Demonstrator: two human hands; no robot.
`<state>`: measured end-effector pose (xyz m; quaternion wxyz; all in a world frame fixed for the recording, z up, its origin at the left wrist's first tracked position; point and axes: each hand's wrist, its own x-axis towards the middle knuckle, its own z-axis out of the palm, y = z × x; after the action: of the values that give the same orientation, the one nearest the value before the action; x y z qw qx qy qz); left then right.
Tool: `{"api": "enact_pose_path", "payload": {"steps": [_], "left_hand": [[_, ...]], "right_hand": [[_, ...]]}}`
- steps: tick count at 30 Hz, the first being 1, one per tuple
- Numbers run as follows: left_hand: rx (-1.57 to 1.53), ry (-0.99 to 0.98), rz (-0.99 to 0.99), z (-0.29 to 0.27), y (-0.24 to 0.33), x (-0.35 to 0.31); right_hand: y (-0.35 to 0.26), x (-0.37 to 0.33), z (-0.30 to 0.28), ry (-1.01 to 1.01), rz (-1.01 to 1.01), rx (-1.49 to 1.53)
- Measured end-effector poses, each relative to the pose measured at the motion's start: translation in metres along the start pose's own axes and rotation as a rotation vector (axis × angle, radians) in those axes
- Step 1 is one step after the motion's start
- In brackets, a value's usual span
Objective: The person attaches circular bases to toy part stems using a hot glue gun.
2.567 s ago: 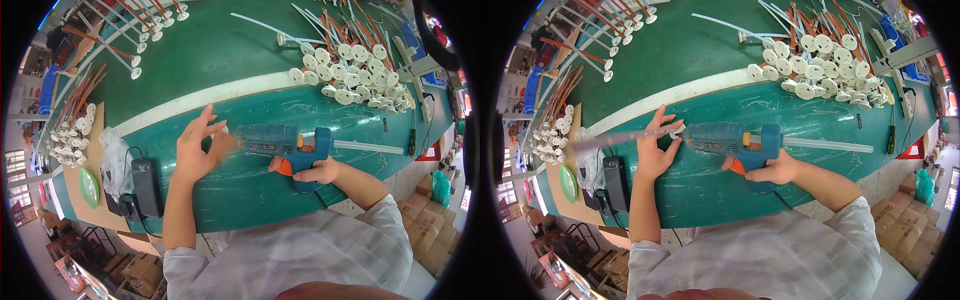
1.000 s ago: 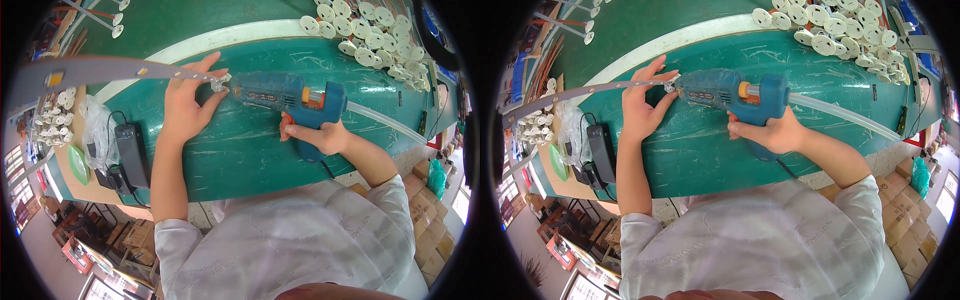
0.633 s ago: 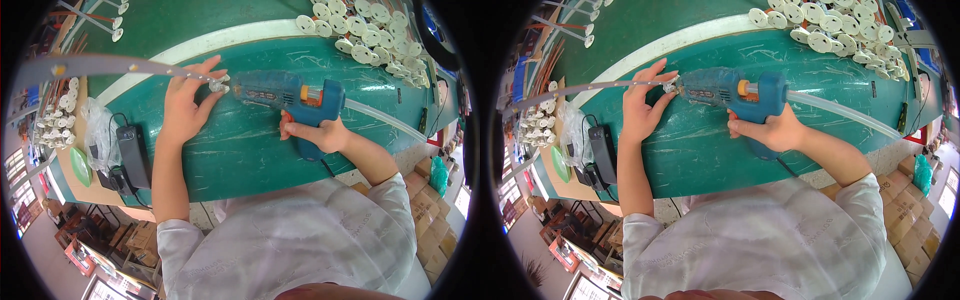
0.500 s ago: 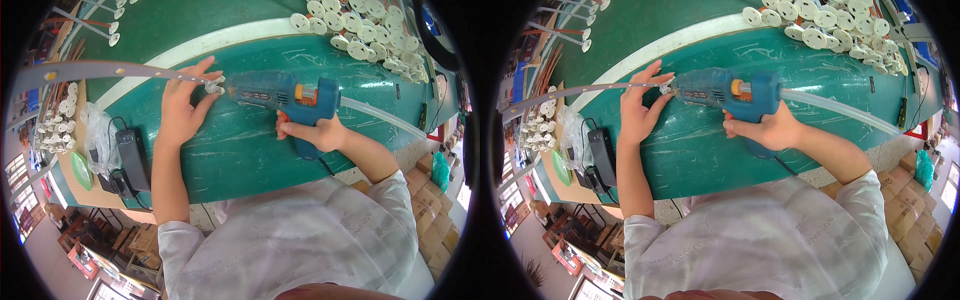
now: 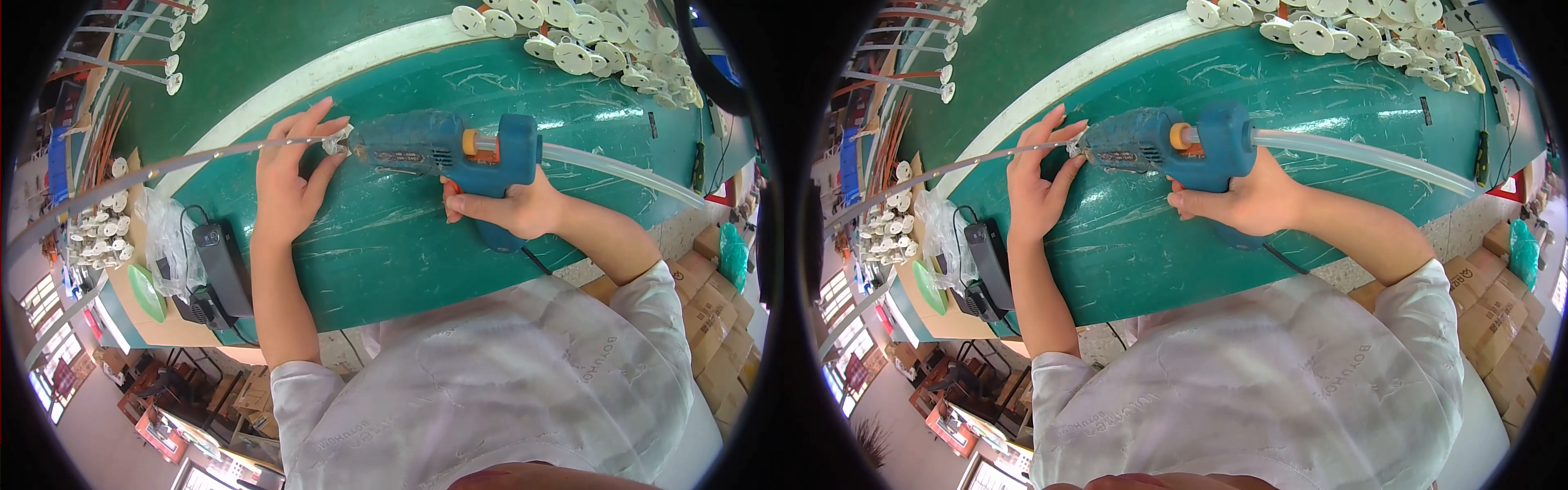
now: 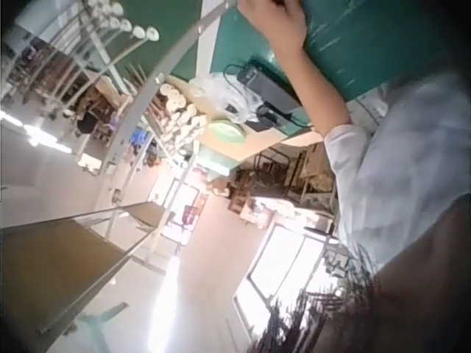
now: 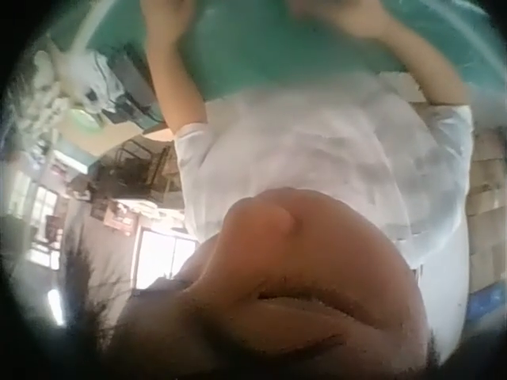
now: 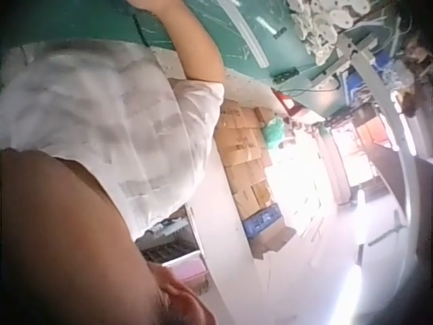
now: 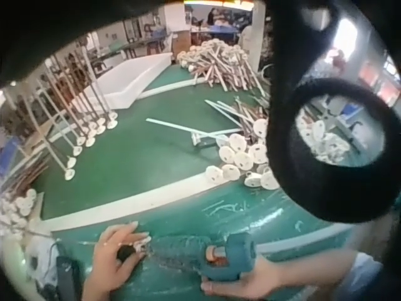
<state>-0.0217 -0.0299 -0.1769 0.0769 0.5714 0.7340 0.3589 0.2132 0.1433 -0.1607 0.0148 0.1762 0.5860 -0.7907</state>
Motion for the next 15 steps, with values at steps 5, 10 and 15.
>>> {"api": "enact_pose_path", "payload": {"steps": [5,10,15], "left_hand": [[-0.055,0.001,-0.017,0.0010,0.0027,-0.0001],[0.063,0.093,0.070,0.0042,0.0058,0.0022],[0.079,0.137,-0.030,0.0091,0.0043,-0.0019]], "right_hand": [[-0.0005,-0.0028,0.0002,-0.011,0.011,-0.017],[-0.0037,-0.0010,0.0006,-0.017,0.072,-0.020],[-0.0024,-0.0015,-0.0031,-0.026,0.045,-0.010]]}}
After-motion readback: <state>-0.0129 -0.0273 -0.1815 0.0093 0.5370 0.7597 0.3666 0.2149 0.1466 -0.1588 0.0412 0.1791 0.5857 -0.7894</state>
